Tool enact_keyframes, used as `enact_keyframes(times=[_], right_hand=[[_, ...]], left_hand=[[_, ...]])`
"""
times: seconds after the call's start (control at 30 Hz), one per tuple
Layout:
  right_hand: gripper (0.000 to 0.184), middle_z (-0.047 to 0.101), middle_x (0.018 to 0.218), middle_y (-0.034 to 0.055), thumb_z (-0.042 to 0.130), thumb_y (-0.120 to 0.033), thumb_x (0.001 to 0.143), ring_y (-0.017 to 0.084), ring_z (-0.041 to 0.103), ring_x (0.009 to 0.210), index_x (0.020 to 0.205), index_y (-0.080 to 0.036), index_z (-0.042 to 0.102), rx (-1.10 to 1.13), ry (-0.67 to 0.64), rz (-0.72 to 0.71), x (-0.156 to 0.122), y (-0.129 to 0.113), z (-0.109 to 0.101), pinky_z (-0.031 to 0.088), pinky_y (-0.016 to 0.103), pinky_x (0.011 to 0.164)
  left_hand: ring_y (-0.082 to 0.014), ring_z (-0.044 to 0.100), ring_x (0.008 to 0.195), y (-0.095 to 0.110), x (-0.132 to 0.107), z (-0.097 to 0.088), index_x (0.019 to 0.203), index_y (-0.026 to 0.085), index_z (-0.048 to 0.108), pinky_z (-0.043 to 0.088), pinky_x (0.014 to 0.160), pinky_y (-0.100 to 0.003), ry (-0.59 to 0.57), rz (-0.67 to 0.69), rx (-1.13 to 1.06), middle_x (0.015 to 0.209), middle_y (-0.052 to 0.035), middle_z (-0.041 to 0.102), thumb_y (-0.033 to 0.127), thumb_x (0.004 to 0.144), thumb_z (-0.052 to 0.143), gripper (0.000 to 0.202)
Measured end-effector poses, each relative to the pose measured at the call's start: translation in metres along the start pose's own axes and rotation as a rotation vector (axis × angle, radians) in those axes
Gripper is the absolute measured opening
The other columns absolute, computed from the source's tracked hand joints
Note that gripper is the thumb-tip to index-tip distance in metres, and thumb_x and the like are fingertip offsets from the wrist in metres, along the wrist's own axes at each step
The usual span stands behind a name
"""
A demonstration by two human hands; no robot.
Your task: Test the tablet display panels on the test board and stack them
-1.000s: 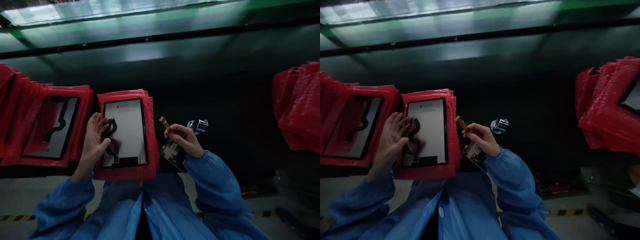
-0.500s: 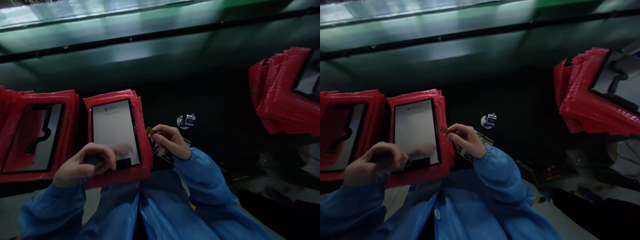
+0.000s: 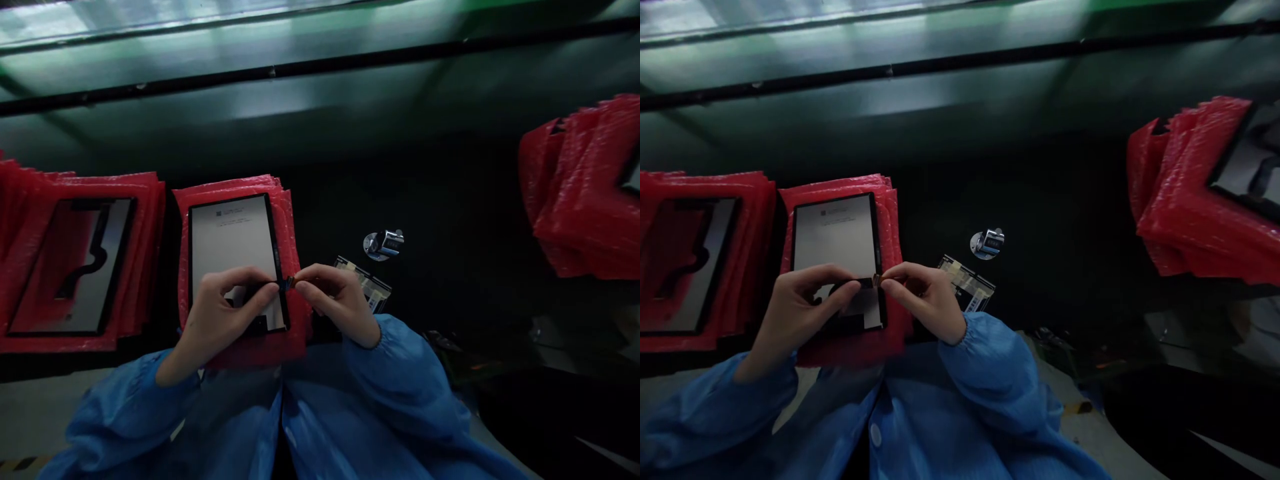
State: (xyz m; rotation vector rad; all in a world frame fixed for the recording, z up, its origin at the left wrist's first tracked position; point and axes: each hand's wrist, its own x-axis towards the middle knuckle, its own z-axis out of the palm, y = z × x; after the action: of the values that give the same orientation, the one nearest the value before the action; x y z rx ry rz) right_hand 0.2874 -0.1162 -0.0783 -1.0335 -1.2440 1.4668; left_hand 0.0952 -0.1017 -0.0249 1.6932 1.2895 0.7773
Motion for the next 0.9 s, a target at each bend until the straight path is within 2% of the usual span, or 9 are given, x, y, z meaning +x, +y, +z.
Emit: enact_keyframes(times=[0.3,0.63,0.9], right_hand=[[0.021,0.054,0.062,-0.0021,0.067,-0.035,0.086,0.007,0.042,0.050,0.083,-0.014,0.067,-0.038,0.015,0.053,-0.001,-0.001,0.001,0.030,0.021,0.046],[0.023,0.060,0.068,0.0011,0.068,-0.037,0.085,0.010,0.049,0.058,0.076,-0.016,0.067,-0.049,0.042,0.017,-0.001,-0.001,0.002,0.037,0.022,0.051],[0.022,0.059,0.066,0.0000,0.069,-0.036,0.085,0.009,0.047,0.054,0.076,-0.016,0.067,-0.057,0.127,0.004,-0.002,0.003,0.010,0.034,0.021,0.047]], left_hand=[[-0.0111,0.062,0.061,-0.005,0.002,0.004,0.080,0.020,0.073,0.046,0.053,-0.019,-0.040,0.022,0.060,0.070,0.0030,0.070,0.027,0.087,0.067,0.011],[-0.0173,0.068,0.069,-0.007,0.005,0.005,0.080,0.017,0.074,0.049,0.056,-0.023,-0.143,0.004,0.081,0.081,-0.0030,0.075,0.031,0.088,0.065,0.018],[-0.0161,0.069,0.070,-0.006,0.005,0.006,0.080,0.017,0.074,0.050,0.058,-0.021,-0.095,0.007,0.083,0.081,-0.0020,0.075,0.027,0.088,0.064,0.016]])
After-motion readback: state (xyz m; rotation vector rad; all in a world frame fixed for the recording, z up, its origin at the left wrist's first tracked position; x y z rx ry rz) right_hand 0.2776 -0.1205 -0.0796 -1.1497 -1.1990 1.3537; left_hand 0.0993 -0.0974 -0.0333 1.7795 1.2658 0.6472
